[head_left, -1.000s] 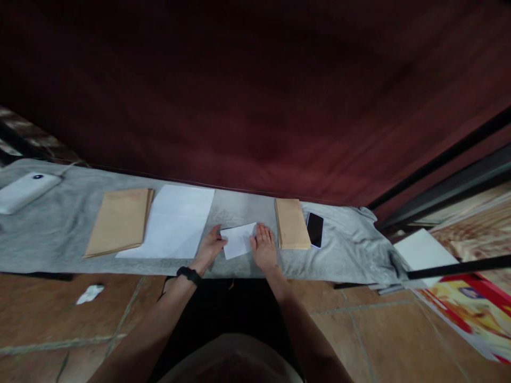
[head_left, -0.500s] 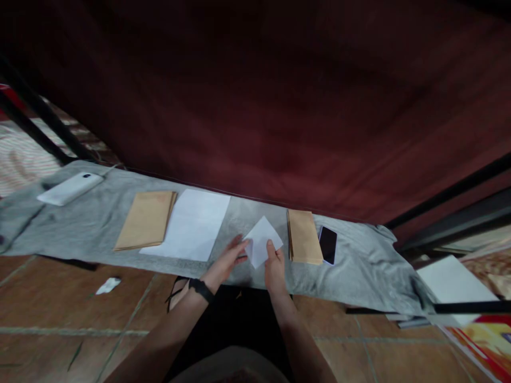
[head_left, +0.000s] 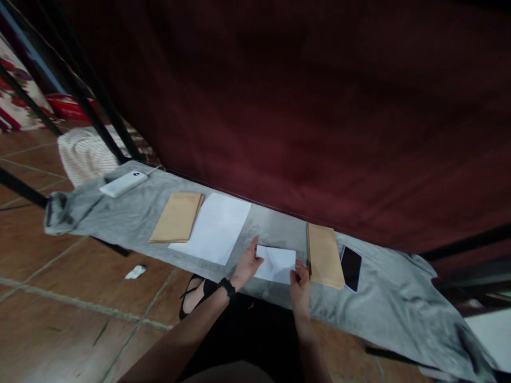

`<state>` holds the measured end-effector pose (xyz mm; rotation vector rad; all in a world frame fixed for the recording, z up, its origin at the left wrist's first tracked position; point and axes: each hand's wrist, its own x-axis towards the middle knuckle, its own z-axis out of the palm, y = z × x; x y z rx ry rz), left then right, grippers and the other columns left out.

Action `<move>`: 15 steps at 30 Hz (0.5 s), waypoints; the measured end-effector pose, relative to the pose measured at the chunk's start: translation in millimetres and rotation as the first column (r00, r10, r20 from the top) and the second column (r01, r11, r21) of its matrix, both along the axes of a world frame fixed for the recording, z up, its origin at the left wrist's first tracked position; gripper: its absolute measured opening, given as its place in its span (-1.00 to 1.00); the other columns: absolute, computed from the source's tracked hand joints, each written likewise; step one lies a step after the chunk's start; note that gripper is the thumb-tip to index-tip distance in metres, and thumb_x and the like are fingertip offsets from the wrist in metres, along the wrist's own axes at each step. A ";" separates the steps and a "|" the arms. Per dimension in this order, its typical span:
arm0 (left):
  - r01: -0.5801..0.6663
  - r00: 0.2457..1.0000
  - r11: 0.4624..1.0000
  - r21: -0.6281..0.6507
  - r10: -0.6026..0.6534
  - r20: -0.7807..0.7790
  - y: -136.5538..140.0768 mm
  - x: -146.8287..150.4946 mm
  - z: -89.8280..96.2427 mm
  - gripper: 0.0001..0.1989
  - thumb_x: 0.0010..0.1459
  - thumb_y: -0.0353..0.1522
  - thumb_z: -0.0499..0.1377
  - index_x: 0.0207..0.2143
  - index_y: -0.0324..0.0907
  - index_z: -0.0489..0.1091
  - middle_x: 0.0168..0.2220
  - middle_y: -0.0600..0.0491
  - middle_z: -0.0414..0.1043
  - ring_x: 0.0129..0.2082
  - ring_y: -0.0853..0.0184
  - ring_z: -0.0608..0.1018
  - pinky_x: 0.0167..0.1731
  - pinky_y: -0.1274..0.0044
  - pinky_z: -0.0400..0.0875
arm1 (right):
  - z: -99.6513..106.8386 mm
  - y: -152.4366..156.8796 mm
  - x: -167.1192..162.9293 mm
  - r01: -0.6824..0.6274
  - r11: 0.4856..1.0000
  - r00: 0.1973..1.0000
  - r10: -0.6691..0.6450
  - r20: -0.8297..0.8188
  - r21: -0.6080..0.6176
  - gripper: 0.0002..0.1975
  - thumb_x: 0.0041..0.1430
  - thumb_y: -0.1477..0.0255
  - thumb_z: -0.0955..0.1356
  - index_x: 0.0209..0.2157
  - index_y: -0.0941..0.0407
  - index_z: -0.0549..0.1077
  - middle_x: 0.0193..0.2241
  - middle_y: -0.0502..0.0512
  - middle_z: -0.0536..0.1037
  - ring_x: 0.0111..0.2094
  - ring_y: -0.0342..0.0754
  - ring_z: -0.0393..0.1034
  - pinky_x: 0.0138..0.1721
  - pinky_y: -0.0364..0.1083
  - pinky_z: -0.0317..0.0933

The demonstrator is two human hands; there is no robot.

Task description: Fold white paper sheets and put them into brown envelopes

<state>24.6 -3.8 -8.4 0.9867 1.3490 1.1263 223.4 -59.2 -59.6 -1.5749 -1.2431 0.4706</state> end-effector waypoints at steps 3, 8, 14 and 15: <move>0.040 0.990 0.993 0.110 -0.024 -0.141 -5.2 5.3 -4.3 -0.22 -0.18 -0.59 0.28 0.18 -0.10 0.37 -0.12 -0.08 0.53 0.03 -0.01 0.50 0.14 0.25 0.25 | 1.4 -6.1 1.2 0.011 1.000 0.979 -0.012 0.206 0.007 -0.54 0.31 0.32 0.17 0.16 0.14 0.39 -0.02 0.31 0.54 -0.01 0.15 0.48 -0.02 0.13 0.39; 0.152 0.921 0.982 0.114 -0.099 -0.378 -15.8 12.0 -1.6 -0.29 -0.01 -0.52 0.22 0.25 -0.12 0.30 0.13 -0.18 0.40 0.07 0.01 0.49 0.15 0.28 0.25 | 13.7 -11.8 -16.0 -0.092 0.994 0.849 0.046 0.527 0.061 -0.52 0.43 0.33 0.13 0.29 0.12 0.26 0.22 0.35 0.37 0.26 0.18 0.24 0.18 0.24 0.24; 0.006 0.773 0.946 0.323 0.201 -0.601 10.2 -59.9 30.2 -0.60 0.14 -0.33 0.26 0.06 -0.11 0.41 0.13 -0.21 0.39 0.21 -0.02 0.35 0.22 0.25 0.15 | 11.2 -18.9 -41.5 -0.268 0.961 0.659 0.233 0.715 -0.066 -0.48 0.45 0.27 0.18 0.35 0.10 0.19 0.38 0.30 0.15 0.36 0.19 0.08 0.29 0.26 0.07; -0.088 0.727 0.931 0.353 0.303 -0.617 18.2 -86.1 35.7 -0.59 0.14 -0.31 0.27 0.06 -0.14 0.40 0.14 -0.23 0.37 0.24 -0.05 0.31 0.24 0.22 0.12 | 9.8 -20.2 -42.5 -0.262 0.962 0.647 0.234 0.726 -0.077 -0.48 0.45 0.26 0.18 0.35 0.10 0.21 0.38 0.31 0.15 0.36 0.20 0.09 0.30 0.26 0.05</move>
